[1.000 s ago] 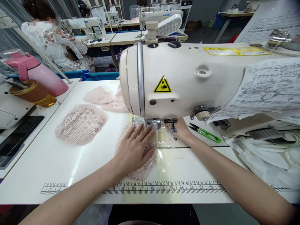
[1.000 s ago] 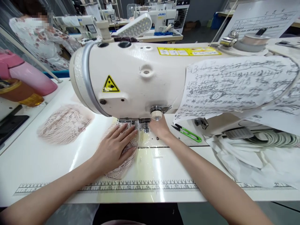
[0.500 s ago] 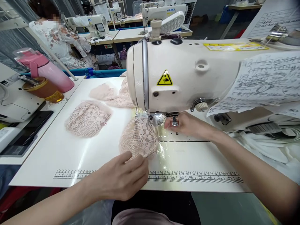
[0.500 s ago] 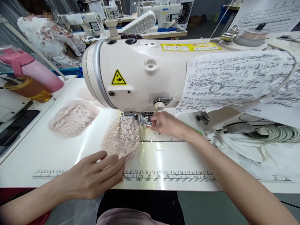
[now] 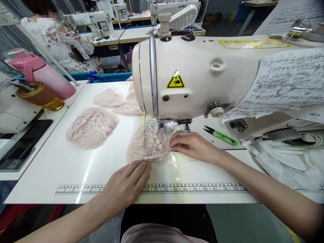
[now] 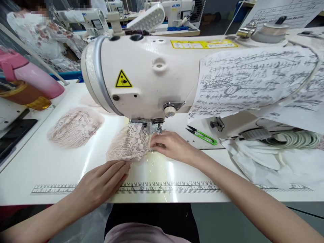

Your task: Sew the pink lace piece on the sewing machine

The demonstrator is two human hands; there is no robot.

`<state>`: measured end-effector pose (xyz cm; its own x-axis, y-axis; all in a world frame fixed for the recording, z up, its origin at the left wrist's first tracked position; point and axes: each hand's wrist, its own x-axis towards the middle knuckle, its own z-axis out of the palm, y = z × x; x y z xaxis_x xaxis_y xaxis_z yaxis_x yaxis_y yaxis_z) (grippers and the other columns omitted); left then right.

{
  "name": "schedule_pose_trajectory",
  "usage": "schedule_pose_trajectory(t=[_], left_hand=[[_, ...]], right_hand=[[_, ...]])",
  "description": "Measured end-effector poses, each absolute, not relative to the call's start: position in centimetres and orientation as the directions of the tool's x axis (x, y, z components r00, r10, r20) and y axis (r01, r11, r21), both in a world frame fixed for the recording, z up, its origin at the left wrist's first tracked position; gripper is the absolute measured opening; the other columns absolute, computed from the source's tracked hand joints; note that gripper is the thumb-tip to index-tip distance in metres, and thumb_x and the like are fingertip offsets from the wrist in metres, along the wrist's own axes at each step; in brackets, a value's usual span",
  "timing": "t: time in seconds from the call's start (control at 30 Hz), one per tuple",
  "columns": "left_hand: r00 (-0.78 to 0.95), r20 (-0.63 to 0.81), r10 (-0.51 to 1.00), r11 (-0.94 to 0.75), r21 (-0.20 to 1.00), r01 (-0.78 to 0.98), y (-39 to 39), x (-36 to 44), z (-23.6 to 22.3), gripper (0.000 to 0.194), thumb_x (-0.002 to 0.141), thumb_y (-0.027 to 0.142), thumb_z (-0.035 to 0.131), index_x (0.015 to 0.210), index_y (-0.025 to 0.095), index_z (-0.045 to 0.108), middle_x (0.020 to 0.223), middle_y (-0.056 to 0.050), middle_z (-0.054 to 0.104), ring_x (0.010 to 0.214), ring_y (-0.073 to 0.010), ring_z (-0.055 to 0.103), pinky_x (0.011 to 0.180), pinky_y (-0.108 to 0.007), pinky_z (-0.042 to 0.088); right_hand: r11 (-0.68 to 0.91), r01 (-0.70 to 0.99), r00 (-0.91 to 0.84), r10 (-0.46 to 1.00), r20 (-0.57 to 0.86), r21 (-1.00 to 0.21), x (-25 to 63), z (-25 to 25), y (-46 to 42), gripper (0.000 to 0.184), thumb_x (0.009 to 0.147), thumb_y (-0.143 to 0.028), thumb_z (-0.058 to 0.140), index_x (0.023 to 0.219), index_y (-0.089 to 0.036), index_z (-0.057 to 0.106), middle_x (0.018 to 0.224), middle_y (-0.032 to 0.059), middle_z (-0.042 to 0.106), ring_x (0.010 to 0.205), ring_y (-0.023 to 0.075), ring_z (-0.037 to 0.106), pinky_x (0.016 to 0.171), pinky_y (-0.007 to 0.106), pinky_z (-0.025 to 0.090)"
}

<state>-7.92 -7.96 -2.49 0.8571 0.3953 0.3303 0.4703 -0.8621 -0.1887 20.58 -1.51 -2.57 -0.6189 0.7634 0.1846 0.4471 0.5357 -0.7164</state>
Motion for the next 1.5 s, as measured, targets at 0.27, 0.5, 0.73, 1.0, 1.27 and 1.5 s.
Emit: schedule_pose_trajectory(t=[0.27, 0.5, 0.73, 1.0, 1.27, 1.5], left_hand=[[0.831, 0.402, 0.383, -0.825, -0.255, 0.504, -6.9, -7.7, -1.7, 0.022, 0.09, 0.0, 0.046, 0.102, 0.003, 0.064, 0.103, -0.015, 0.069, 0.094, -0.0257, 0.063, 0.063, -0.032, 0.052], [0.784, 0.374, 0.496, -0.811, -0.122, 0.572, -6.9, -7.7, -2.0, 0.018, 0.094, 0.01, 0.049, 0.108, 0.006, 0.06, 0.098, -0.012, 0.068, 0.086, -0.0219, 0.063, 0.059, -0.03, 0.053], [0.677, 0.369, 0.637, -0.756, 0.125, 0.643, -7.0, -8.1, -0.4, 0.021, 0.096, 0.007, 0.04, 0.112, 0.014, 0.052, 0.111, -0.01, 0.065, 0.097, -0.0179, 0.064, 0.059, -0.022, 0.05], [0.74, 0.212, 0.638, -0.768, 0.242, 0.593, -3.8, -5.4, 2.4, 0.02, 0.094, 0.032, 0.054, 0.105, 0.017, 0.049, 0.076, 0.0, 0.064, 0.063, -0.0165, 0.062, 0.05, -0.025, 0.041], [0.786, 0.462, 0.411, -0.862, -0.086, 0.5, -0.9, -3.1, -1.6, 0.026, 0.084, -0.003, 0.041, 0.073, 0.016, 0.055, 0.06, 0.002, 0.054, 0.052, -0.0127, 0.046, 0.053, -0.029, 0.03], [0.736, 0.531, 0.42, -0.835, -0.091, 0.543, -1.5, -3.4, -2.1, 0.021, 0.091, 0.003, 0.047, 0.077, 0.016, 0.058, 0.061, 0.004, 0.053, 0.054, -0.0117, 0.044, 0.057, -0.03, 0.031]], right_hand=[[0.361, 0.394, -0.604, 0.795, 0.058, -0.846, 20.7, -0.5, -0.8, 0.024, 0.089, -0.041, 0.057, 0.085, -0.02, 0.067, 0.095, 0.0045, 0.071, 0.085, 0.0154, 0.065, 0.074, 0.03, 0.05], [0.332, 0.432, -0.626, 0.78, -0.014, -0.839, 20.8, -0.3, -0.5, 0.022, 0.087, -0.04, 0.059, 0.084, -0.019, 0.066, 0.095, 0.0046, 0.07, 0.087, 0.0157, 0.063, 0.074, 0.03, 0.05], [0.466, 0.406, -0.605, 0.782, 0.151, -0.787, 20.1, -2.1, -0.5, 0.02, 0.085, -0.034, 0.064, 0.1, -0.022, 0.069, 0.094, 0.0032, 0.066, 0.086, 0.0156, 0.062, 0.077, 0.032, 0.051], [0.508, 0.401, -0.687, 0.717, 0.117, -0.762, 19.7, -1.5, 0.9, 0.01, 0.083, -0.031, 0.068, 0.082, -0.024, 0.074, 0.09, 0.001, 0.067, 0.075, 0.0119, 0.06, 0.067, 0.026, 0.049], [0.624, 0.461, -0.665, 0.713, 0.219, -0.631, 19.7, -1.9, 0.5, 0.01, 0.082, -0.019, 0.063, 0.087, -0.025, 0.07, 0.107, 0.0009, 0.066, 0.093, 0.0153, 0.063, 0.087, 0.033, 0.049], [0.808, 0.5, -0.702, 0.589, 0.4, -0.311, 18.8, -3.1, -1.0, 0.018, 0.09, -0.026, 0.059, 0.107, -0.022, 0.064, 0.118, 0.005, 0.067, 0.118, 0.0225, 0.058, 0.097, 0.042, 0.052]])
